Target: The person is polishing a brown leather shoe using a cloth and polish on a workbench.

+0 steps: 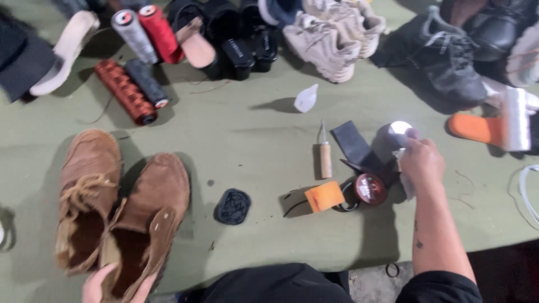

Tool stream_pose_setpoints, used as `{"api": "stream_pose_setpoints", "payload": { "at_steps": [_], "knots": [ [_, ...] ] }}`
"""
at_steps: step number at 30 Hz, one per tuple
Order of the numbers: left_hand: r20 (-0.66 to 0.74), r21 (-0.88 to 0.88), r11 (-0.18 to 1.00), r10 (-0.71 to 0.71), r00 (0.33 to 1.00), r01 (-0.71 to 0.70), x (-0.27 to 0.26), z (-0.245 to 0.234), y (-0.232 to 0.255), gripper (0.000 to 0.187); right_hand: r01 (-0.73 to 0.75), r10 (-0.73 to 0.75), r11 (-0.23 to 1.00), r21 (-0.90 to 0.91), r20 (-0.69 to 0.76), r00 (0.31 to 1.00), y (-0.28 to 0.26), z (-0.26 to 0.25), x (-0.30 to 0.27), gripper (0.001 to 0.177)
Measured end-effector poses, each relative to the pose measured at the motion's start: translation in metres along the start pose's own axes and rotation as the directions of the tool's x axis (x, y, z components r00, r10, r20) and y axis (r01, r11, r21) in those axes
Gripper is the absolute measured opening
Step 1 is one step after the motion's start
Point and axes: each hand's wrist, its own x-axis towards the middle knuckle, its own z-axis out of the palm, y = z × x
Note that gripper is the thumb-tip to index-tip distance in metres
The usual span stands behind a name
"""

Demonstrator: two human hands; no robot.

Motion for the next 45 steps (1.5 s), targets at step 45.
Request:
{"api": "stream_pose_setpoints", "payload": {
  "at_steps": [45],
  "knots": [
    [0.583, -0.717, 0.191, -0.363, 0.726, 0.671, 0.074, 0.129, 0.145, 0.034, 0.831, -0.904, 0.322, 0.453, -0.113, 0.412, -0.291, -0.062, -0.227, 0.040]
  ]
}}
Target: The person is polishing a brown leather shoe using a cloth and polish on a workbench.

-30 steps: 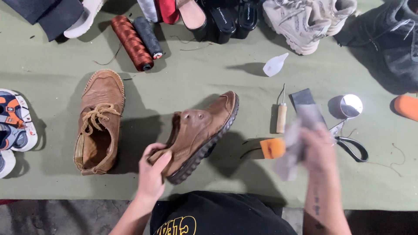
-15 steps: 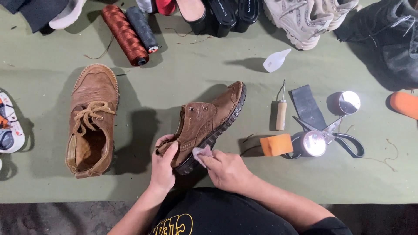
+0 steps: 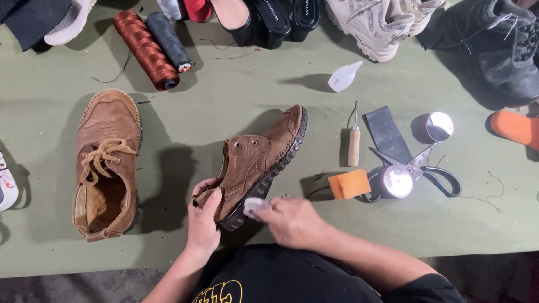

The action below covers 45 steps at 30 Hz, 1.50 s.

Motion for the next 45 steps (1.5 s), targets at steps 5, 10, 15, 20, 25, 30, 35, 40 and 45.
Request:
{"api": "stream_pose_setpoints", "payload": {
  "at_steps": [5, 10, 15, 20, 25, 30, 35, 40, 45],
  "knots": [
    [-0.011, -0.039, 0.999, -0.032, 0.999, 0.032, -0.002, 0.001, 0.002, 0.033, -0.382, 0.359, 0.907, -0.176, -0.149, 0.921, 0.084, -0.012, 0.016, 0.054],
    [0.006, 0.018, 1.000, 0.013, 1.000, -0.013, -0.004, 0.003, 0.002, 0.035, -0.180, 0.134, 0.979, -0.100, -0.350, 0.927, 0.050, -0.002, 0.003, 0.054],
    [0.019, 0.017, 1.000, -0.006, 1.000, 0.006, -0.004, 0.002, 0.003, 0.036, 0.004, -0.022, 0.997, -0.077, -0.233, 0.972, 0.039, 0.001, -0.002, 0.054],
    [0.022, 0.022, 0.999, 0.022, 1.000, -0.023, -0.003, 0.002, 0.002, 0.035, -0.414, 0.407, 0.909, 0.053, -0.334, 0.850, 0.065, -0.034, 0.022, 0.057],
    [0.002, 0.157, 0.985, 0.068, 0.998, -0.068, -0.005, 0.001, 0.001, 0.037, -0.238, 0.202, 0.964, 0.119, 0.257, 0.945, -0.037, -0.033, 0.018, 0.066],
    [0.011, 0.116, 0.992, 0.039, 0.999, -0.040, -0.003, -0.001, 0.001, 0.036, 0.066, -0.057, 0.997, 0.035, -0.214, 0.975, 0.017, -0.011, 0.012, 0.060],
    [0.002, 0.087, 0.996, -0.019, 1.000, 0.018, -0.007, 0.006, 0.008, 0.036, -0.410, 0.340, 0.909, -0.078, -0.429, 0.837, 0.085, -0.014, 0.014, 0.061],
    [0.014, 0.002, 1.000, -0.004, 1.000, 0.004, -0.001, 0.001, 0.003, 0.032, -0.258, 0.245, 0.966, -0.026, -0.235, 0.941, 0.016, 0.004, 0.005, 0.053],
    [0.036, 0.083, 0.996, 0.035, 0.999, -0.038, -0.003, 0.001, 0.002, 0.035, -0.024, 0.019, 1.000, -0.008, -0.401, 0.916, 0.036, 0.007, 0.005, 0.038]
  ]
}}
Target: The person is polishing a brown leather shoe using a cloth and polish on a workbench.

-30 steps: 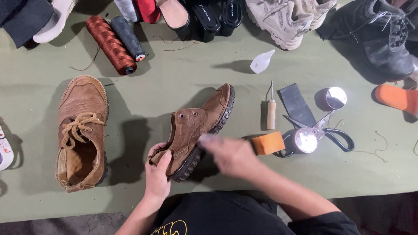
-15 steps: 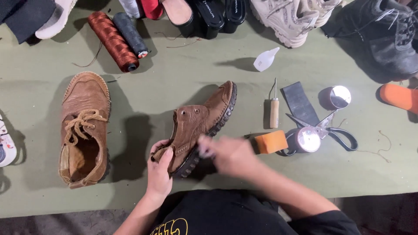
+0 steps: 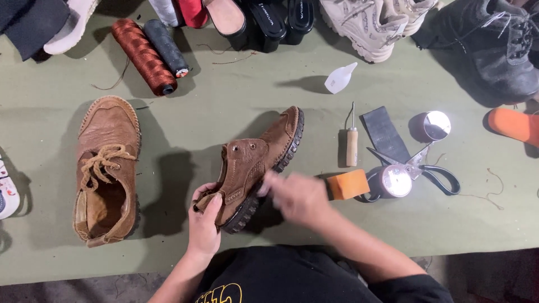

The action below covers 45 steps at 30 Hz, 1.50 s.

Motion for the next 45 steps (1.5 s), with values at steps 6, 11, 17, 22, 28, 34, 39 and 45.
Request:
{"api": "stream_pose_setpoints", "payload": {
  "at_steps": [6, 11, 17, 22, 28, 34, 39, 45],
  "knots": [
    [-0.009, -0.043, 0.999, -0.004, 1.000, 0.003, 0.000, 0.002, -0.001, 0.035, -0.328, 0.348, 0.933, 0.147, -0.137, 0.927, 0.053, -0.009, 0.032, 0.024],
    [-0.023, -0.051, 0.998, -0.044, 0.999, 0.043, -0.003, 0.003, 0.003, 0.035, -0.211, 0.223, 0.960, 0.185, -0.048, 0.974, -0.004, -0.014, 0.025, 0.025],
    [-0.013, -0.080, 0.995, -0.054, 0.998, 0.053, 0.000, -0.001, -0.002, 0.032, -0.306, 0.325, 0.932, 0.193, -0.075, 0.943, 0.047, -0.019, 0.056, 0.027],
    [-0.018, -0.070, 0.995, -0.068, 0.998, 0.067, -0.004, 0.004, 0.003, 0.033, -0.824, 0.812, 0.432, 0.368, 0.240, 0.533, 0.079, -0.042, 0.120, 0.015],
    [-0.040, -0.036, 0.999, -0.012, 0.999, 0.011, -0.003, -0.001, -0.004, 0.036, -0.672, 0.732, 0.613, 0.415, 0.023, 0.681, 0.063, -0.017, 0.084, 0.014],
    [-0.045, -0.052, 0.999, -0.012, 0.999, 0.010, 0.002, -0.003, -0.009, 0.034, -0.122, 0.181, 0.943, 0.309, -0.170, 0.969, -0.017, 0.009, 0.014, 0.035],
    [-0.026, 0.020, 1.000, 0.022, 0.999, -0.022, -0.001, -0.001, -0.005, 0.032, 0.101, -0.061, 0.957, 0.271, -0.152, 0.987, -0.038, 0.004, 0.019, 0.016],
    [-0.013, -0.038, 0.999, 0.018, 1.000, -0.018, -0.002, -0.001, -0.005, 0.034, -0.221, 0.236, 0.972, 0.085, -0.292, 0.927, 0.032, -0.008, 0.051, 0.015]
  ]
}}
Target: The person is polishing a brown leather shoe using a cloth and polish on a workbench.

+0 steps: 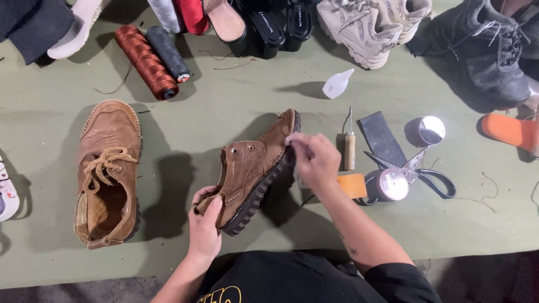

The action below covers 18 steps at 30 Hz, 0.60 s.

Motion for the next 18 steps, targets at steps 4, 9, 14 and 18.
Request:
{"api": "stream_pose_setpoints", "payload": {
  "at_steps": [4, 9, 14, 18],
  "knots": [
    [-0.012, -0.004, 1.000, -0.019, 1.000, 0.019, 0.000, 0.000, 0.001, 0.035, -0.023, 0.025, 0.999, 0.027, -0.050, 0.998, -0.015, 0.002, -0.016, 0.011],
    [-0.006, 0.079, 0.997, -0.003, 1.000, 0.004, -0.005, 0.001, 0.006, 0.033, 0.202, -0.231, 0.961, 0.190, 0.148, 0.961, -0.073, 0.003, -0.060, 0.012],
    [0.010, 0.002, 1.000, 0.012, 1.000, -0.012, -0.003, -0.002, -0.001, 0.033, 0.346, -0.331, 0.936, -0.062, 0.175, 0.927, -0.032, 0.002, -0.039, 0.019],
    [0.009, -0.037, 0.999, -0.015, 1.000, 0.015, -0.004, -0.004, -0.003, 0.036, -0.067, 0.068, 0.997, -0.026, 0.038, 0.997, 0.020, -0.004, 0.000, 0.012]
  ]
}}
